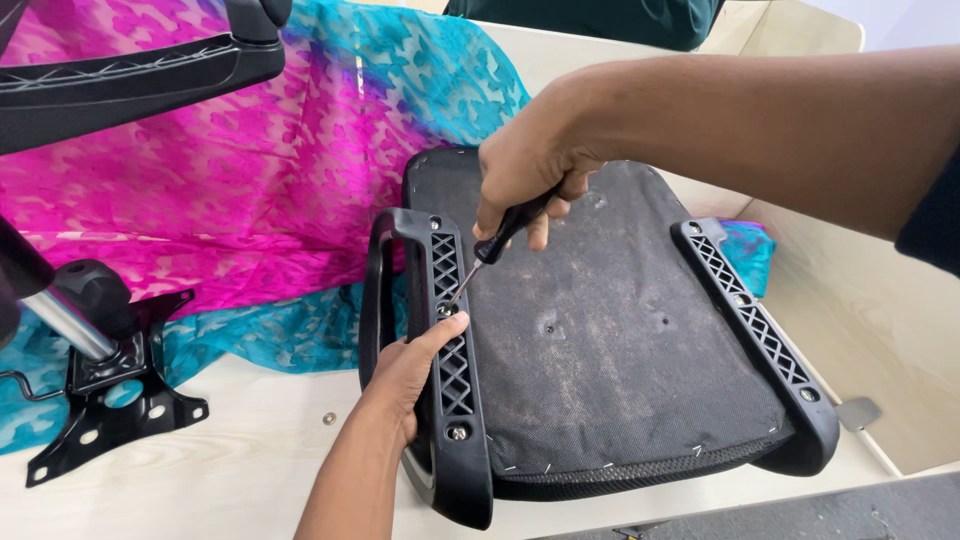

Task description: The person assembles an office chair by first securing the armrests to the seat using a screwdriver. They then attach the gas lift mechanism to the seat base, aligning the mounting plate and fastening it with multiple screws.

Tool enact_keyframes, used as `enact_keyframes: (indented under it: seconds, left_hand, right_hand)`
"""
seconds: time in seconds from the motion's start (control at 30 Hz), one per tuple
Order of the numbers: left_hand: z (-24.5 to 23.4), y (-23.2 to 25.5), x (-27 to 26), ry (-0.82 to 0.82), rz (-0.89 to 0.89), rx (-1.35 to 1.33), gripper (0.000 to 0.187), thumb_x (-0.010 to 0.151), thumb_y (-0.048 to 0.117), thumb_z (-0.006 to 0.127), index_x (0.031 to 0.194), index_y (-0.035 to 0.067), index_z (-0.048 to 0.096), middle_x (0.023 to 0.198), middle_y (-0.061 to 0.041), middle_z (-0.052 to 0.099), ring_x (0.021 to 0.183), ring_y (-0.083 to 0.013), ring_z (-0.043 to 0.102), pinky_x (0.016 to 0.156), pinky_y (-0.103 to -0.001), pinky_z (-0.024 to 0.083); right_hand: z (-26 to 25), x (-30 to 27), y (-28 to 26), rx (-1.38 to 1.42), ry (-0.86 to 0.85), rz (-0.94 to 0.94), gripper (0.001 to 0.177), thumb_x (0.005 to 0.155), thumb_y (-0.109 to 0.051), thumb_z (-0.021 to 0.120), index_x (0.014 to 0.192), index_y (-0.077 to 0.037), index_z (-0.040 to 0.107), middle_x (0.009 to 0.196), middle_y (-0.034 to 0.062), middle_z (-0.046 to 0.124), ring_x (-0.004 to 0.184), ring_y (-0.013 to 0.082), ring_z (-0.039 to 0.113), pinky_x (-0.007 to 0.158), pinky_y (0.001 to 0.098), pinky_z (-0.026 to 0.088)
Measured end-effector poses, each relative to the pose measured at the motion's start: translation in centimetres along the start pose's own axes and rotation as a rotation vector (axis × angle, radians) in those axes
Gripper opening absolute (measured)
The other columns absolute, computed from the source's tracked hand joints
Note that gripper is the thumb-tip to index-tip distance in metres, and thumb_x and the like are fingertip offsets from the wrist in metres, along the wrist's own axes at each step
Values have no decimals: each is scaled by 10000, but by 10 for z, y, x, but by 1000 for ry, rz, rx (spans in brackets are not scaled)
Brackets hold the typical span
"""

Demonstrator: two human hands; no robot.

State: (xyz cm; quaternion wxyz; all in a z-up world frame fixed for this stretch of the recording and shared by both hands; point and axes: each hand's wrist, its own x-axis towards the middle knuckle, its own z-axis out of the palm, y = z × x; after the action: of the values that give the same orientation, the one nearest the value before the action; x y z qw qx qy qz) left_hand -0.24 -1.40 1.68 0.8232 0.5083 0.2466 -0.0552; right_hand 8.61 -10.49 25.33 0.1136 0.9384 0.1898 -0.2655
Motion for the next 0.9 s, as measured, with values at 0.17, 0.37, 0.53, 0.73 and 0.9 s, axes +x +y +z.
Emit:
enact_keyframes:
  seconds: [0.17,0.37,0.53,0.73,0.9]
  left_hand:
    - [6,3,-10,139,57,236,675,734,432,813,1215,-25,685,1079,-174,757,951,-259,734,830,-392,552]
    - [19,-2,-30,307,222,740,1207,632,471,927,1482,-72,264,1343,-249,556,1195,-338,638,989,-408,545]
    - [25,-1,-43,301,127,861,1114,726,444,786,1545,-56,220,1307,-249,623,1152,-344,697,1004,-411,558]
    - [31,3,-52,354,124,1005,1038,786,525,710,1537,-48,279,1230,-250,673,1130,-382,695,992,-454,555]
    - [31,7,-58,397,131,1134,775,793,609,697,1259,-8,636,1219,-221,699,1150,-378,682,987,-466,553]
  right_hand:
    - [10,7,25,89,18,3,372,906,-450,671,936,-97,785,695,68,724,451,139,458,406,304,257]
    - [53,4,73,347,74,-64,563,957,-511,654,907,38,770,600,49,544,439,152,402,417,322,316]
    - [119,6,98,807,145,-118,424,962,-435,620,928,-48,792,591,26,570,441,116,441,422,302,372]
    - [187,11,85,1096,317,-113,420,984,-390,596,992,2,746,671,29,621,495,102,528,451,288,438]
    - [209,13,69,1233,360,-105,381,992,-359,540,1032,-14,697,725,45,705,527,115,609,488,287,495]
